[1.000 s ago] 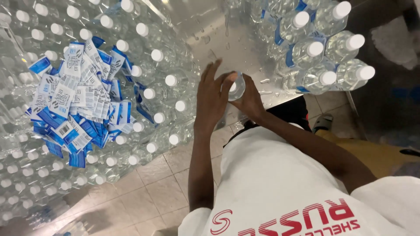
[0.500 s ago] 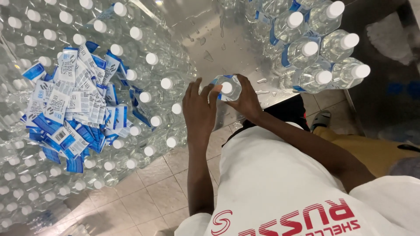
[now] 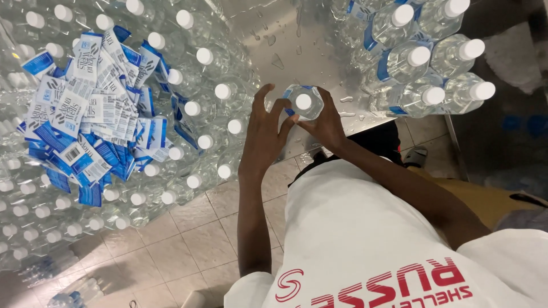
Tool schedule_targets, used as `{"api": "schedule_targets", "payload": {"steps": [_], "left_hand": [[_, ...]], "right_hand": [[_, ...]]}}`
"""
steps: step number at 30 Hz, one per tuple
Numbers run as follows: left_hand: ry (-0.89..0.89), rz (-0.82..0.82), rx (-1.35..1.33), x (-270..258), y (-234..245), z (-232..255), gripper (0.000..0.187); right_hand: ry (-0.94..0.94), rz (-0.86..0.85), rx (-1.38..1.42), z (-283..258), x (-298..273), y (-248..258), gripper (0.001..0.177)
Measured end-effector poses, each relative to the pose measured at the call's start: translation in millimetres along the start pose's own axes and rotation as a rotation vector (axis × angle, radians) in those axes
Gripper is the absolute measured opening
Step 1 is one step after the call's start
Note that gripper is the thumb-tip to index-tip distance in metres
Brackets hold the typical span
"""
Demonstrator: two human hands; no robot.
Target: Manually applying adhesive labels to plastic water bottles on a production table.
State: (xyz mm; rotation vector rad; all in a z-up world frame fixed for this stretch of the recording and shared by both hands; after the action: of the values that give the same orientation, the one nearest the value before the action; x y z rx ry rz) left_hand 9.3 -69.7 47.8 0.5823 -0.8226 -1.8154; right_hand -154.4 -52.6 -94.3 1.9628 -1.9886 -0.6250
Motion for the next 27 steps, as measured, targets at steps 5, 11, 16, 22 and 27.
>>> {"api": "schedule_targets", "payload": {"steps": [5,11,16,22,27], "left_hand": [[-0.006,-0.051,0.059,-1,-11,-17,0.021],[-0.032,-0.048,0.013,-1,-6,-5,0.027],[-0.035,-0.052,0.079,-3,-12,-8,0.014],[-0.094,-0.039,0.001,-11,-14,7,0.014],[-0.047,0.036,0.115,-17,-14,17,0.02]], "right_hand": [[0.031,-0.002,-0.036,-5,0,1,0.101],[0.052,0.009,-0.052,-11,-1,3,0.099],[0.082,0.017,-0.052,-11,0,4,0.098],[0.097,0.036,-0.033,7,0,-3,0.097],[0.102,0.036,-0.057,11,-1,-6,0.101]]}}
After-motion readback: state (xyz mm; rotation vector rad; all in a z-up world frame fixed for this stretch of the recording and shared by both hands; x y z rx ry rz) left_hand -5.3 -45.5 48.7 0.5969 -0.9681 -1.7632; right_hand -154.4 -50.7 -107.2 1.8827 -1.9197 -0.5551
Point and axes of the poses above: each hand's wrist, its own x-axis towards the middle knuckle, its own y-axis out of the back of the hand, z = x × y, the point moved 6 cm from there along x, towards the middle knuckle
